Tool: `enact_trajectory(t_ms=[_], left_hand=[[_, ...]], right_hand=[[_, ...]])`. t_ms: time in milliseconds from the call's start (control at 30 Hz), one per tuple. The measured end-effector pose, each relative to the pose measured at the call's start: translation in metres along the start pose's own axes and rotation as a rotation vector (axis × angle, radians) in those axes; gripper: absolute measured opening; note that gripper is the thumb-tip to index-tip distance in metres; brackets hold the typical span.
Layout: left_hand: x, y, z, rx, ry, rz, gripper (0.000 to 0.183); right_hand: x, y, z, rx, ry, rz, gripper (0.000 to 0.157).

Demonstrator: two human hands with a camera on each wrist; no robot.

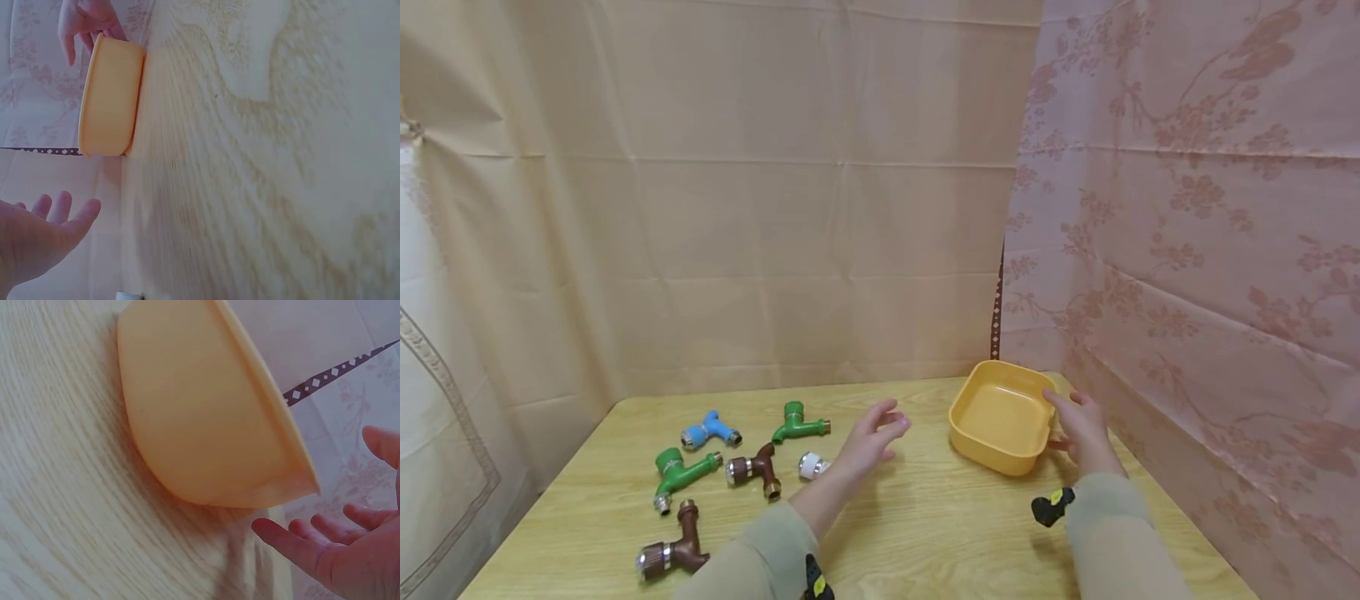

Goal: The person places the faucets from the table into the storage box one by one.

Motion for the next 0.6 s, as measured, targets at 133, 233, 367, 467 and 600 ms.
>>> enact_trajectory(t_ms=[133,233,367,467,600], left_hand=[[-0.004,-0.002,0.003,0.001,0.009,-0.022,0.067],[-0.007,-0.002,0.005,0.002,-0.003,-0.039,0.067],[-0.01,0.0,0.008,-0.002,-0.012,-0.056,0.066],[-0.012,0.0,0.01,-0.006,-0.013,-0.064,0.066],[-0.015,0.0,0.012,-0.012,-0.033,-0.069,0.067]], right_hand=[[0.007,-0.002,0.0,-0.005,-0.008,0.036,0.097],[0.011,-0.002,0.001,-0.015,-0.014,0.047,0.097],[0.016,-0.003,0.001,-0.017,0.008,0.051,0.096],[0.019,-0.004,0.002,-0.026,0.036,0.051,0.094],[0.023,-0.005,0.004,-0.039,0.057,0.047,0.087]])
Point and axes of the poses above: each hand's wrist, its own y-axis away from the middle knuckle, its own z-axis out of the palm, x = y × z, the point moved 6 cm from there along -y, towards the middle knuckle, and after that the axes turned 3 degrees about y, right-handed, at the moved point
